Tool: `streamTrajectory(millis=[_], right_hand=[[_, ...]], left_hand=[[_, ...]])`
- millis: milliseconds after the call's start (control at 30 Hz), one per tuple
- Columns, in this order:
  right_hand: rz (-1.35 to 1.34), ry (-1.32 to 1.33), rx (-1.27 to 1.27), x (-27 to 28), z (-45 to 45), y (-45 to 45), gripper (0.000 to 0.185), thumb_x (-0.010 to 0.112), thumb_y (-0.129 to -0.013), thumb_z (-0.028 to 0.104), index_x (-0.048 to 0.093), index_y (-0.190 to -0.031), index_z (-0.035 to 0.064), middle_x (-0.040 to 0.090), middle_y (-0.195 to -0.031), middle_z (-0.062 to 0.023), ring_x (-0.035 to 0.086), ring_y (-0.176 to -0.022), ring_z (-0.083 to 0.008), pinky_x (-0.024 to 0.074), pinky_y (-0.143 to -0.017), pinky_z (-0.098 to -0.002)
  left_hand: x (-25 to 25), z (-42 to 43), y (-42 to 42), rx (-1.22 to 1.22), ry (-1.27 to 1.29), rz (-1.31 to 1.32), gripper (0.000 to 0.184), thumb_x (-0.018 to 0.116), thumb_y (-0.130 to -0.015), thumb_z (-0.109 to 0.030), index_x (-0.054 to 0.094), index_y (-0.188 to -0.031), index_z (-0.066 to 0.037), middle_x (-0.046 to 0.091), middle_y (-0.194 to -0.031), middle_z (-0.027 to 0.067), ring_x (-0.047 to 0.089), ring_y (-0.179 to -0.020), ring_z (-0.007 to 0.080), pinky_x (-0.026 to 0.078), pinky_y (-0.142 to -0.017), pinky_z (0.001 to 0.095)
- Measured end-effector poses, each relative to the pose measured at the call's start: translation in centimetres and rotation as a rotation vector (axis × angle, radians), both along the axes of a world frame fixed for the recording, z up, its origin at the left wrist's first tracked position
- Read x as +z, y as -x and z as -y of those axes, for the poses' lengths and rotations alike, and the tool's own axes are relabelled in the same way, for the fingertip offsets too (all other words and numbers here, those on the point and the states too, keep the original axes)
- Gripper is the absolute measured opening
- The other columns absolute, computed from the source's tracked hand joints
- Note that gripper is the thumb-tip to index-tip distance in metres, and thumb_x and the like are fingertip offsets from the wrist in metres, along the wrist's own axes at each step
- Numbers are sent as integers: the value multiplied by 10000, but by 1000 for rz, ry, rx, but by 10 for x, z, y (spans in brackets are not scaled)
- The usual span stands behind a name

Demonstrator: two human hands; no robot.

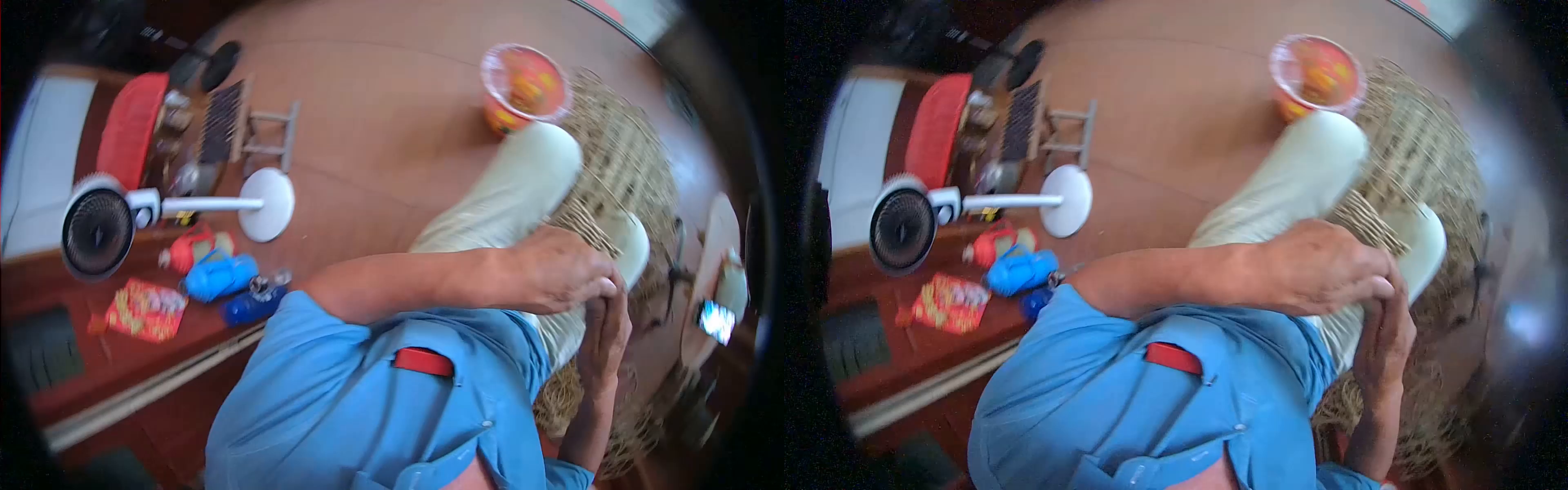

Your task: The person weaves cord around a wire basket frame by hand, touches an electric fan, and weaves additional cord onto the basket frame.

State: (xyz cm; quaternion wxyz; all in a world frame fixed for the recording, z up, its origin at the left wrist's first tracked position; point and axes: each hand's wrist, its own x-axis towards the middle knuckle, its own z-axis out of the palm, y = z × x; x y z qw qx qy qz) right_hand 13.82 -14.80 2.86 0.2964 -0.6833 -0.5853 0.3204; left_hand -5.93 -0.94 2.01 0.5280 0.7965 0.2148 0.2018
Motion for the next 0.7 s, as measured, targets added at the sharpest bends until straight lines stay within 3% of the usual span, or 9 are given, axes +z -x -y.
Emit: streamTrajectory(millis=[100, 233, 267, 333, 400, 500, 567, 633, 700], right_hand=[[100, -150, 64, -19, -17, -9, 324, 521, -1159, 99, 662, -1436, 7, 731, -1200, -87, 678, -1119, -183, 526, -989, -322], [-331, -362, -87, -54, -38, -103, 385, 477, -1166, 173, 605, -1476, -16, 610, -1482, -115, 579, -1365, -239, 438, -1165, -368], [-245, -276, -534, -49, -40, -115, 435, 512, -1164, 272, 607, -1499, 10, 571, -1549, -138, 522, -1455, -274, 404, -1212, -390], [-305, -131, -630, -88, -29, -238, 451, 499, -1196, 308, 579, -1567, 65, 620, -999, 28, 580, -752, -53, 494, -649, -212], [-794, -208, -803, -70, -27, -218, 439, 525, -1196, 301, 566, -1573, 81, 477, -830, 82, 358, -565, 10, 306, -455, -183], [-854, -218, -777, -83, -21, -231, 430, 575, -1181, 311, 575, -1548, 88, 508, -859, 67, 409, -593, 7, 323, -465, -170], [-769, -201, -783, -87, -26, -233, 416, 594, -1175, 329, 591, -1512, 86, 509, -864, 64, 418, -601, -1, 329, -463, -171], [-777, -168, -731, -105, -29, -252, 432, 595, -1174, 342, 580, -1524, 89, 515, -871, 62, 427, -615, -1, 329, -466, -173], [-770, -183, -737, -98, -38, -238, 429, 619, -1158, 368, 586, -1493, 102, 524, -848, 65, 442, -591, -23, 353, -455, -196]], left_hand=[[-10, -12, 42, 68, -113, -46, 297, 558, -1137, -342, 725, -1236, -117, 760, -957, 207, 739, -954, 443, 585, -870, 543], [-71, -39, 178, 301, 216, -69, 270, 649, -1093, -257, 760, -1257, -72, 774, -1153, 100, 742, -1086, 218, 593, -924, 393], [-106, -35, 235, 442, 292, 149, 265, 693, -1045, -192, 751, -1255, -41, 764, -1163, 51, 724, -1098, 180, 587, -947, 374], [-138, -18, 344, 1030, 475, 163, 261, 634, -958, -37, 739, -1196, -51, 677, -915, -1, 623, -712, 97, 505, -600, 272], [-165, 4, 487, 1736, 605, 215, 101, 616, -964, -34, 644, -998, -126, 423, -706, -83, 304, -473, 41, 237, -411, 226], [-131, 45, 613, 2159, 431, 723, 261, 704, -942, -147, 507, -777, -191, 461, -647, -50, 384, -475, 94, 358, -410, 258], [-109, 65, 686, 2265, 346, 826, 204, 638, -1015, -222, 549, -842, -158, 538, -645, -23, 502, -491, 126, 408, -417, 267], [-104, 78, 741, 2253, 339, 801, 590, 524, -1092, -625, 690, -1092, -59, 645, -797, 29, 636, -695, 181, 565, -603, 351], [-88, 75, 762, 2140, 355, 825, 801, 508, -1060, -746, 692, -1276, 4, 691, -955, 90, 677, -836, 214, 612, -752, 392]])
